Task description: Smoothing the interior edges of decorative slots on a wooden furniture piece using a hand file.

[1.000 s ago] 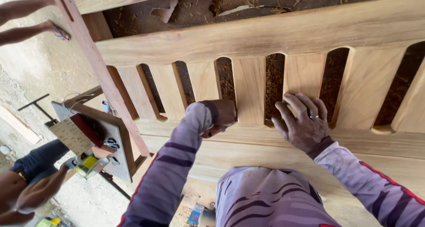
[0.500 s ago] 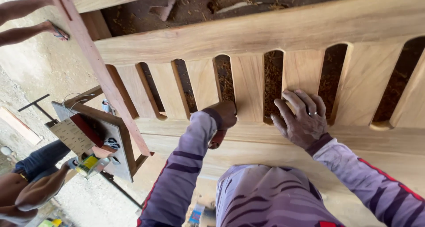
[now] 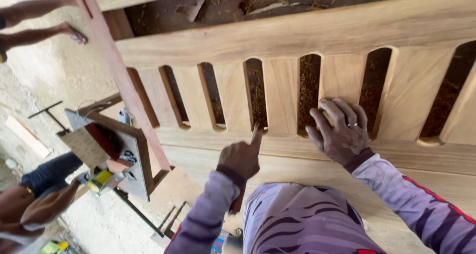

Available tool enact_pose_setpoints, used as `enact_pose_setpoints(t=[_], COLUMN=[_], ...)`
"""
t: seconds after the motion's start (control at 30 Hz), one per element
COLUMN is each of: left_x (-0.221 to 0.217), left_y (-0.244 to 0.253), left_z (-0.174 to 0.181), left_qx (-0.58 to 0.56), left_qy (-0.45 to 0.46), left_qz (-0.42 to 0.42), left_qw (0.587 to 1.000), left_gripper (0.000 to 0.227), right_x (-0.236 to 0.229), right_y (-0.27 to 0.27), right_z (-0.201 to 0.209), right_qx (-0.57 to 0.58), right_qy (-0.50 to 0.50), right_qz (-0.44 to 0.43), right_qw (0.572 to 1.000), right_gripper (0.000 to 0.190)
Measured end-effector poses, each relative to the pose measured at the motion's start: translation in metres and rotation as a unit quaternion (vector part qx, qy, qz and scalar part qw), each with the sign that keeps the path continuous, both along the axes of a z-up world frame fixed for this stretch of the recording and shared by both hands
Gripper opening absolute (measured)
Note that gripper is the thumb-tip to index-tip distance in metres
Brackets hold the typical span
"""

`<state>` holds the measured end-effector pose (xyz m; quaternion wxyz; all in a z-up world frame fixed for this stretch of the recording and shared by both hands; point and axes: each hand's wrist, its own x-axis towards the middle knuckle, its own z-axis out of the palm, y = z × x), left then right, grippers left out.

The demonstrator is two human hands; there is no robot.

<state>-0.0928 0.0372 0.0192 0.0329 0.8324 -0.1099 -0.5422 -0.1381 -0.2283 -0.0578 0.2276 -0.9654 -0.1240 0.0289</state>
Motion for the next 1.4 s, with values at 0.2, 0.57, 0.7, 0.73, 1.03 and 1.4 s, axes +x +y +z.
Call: enact_pose_setpoints(t=[0.2, 0.57, 0.7, 0.73, 1.03, 1.4], left_x=[-0.015, -0.010, -0.029, -0.033, -0.051, -0.019], left_y=[0.000, 0.016, 0.033, 0.034, 0.042, 0.065], left_z=[0.002, 0.024, -0.014, -0.017, -0.014, 0.049], left_qx=[0.005, 0.002, -0.043, -0.054, -0.094, -0.253], left_qy=[-0.045, -0.069, -0.128, -0.140, -0.158, -0.178], left_qz=[-0.009, -0.046, -0.061, -0.071, -0.070, 0.062], left_qw=[0.999, 0.997, 0.989, 0.986, 0.981, 0.949], left_gripper=[0.061, 0.077, 0.075, 0.075, 0.074, 0.076], right_x=[0.002, 0.002, 0.001, 0.001, 0.001, -0.012], right_y=[0.000, 0.000, -0.001, 0.001, 0.009, 0.039], right_z=[0.001, -0.001, 0.001, 0.001, 0.004, 0.008], right_qx=[-0.001, -0.016, -0.011, -0.016, -0.034, -0.038], right_qy=[-0.011, -0.011, -0.027, -0.019, -0.034, -0.063], right_qz=[0.007, -0.005, -0.002, -0.001, -0.019, -0.033], right_qw=[1.000, 1.000, 1.000, 1.000, 0.999, 0.997], right_gripper=[0.043, 0.043, 0.043, 0.043, 0.041, 0.036])
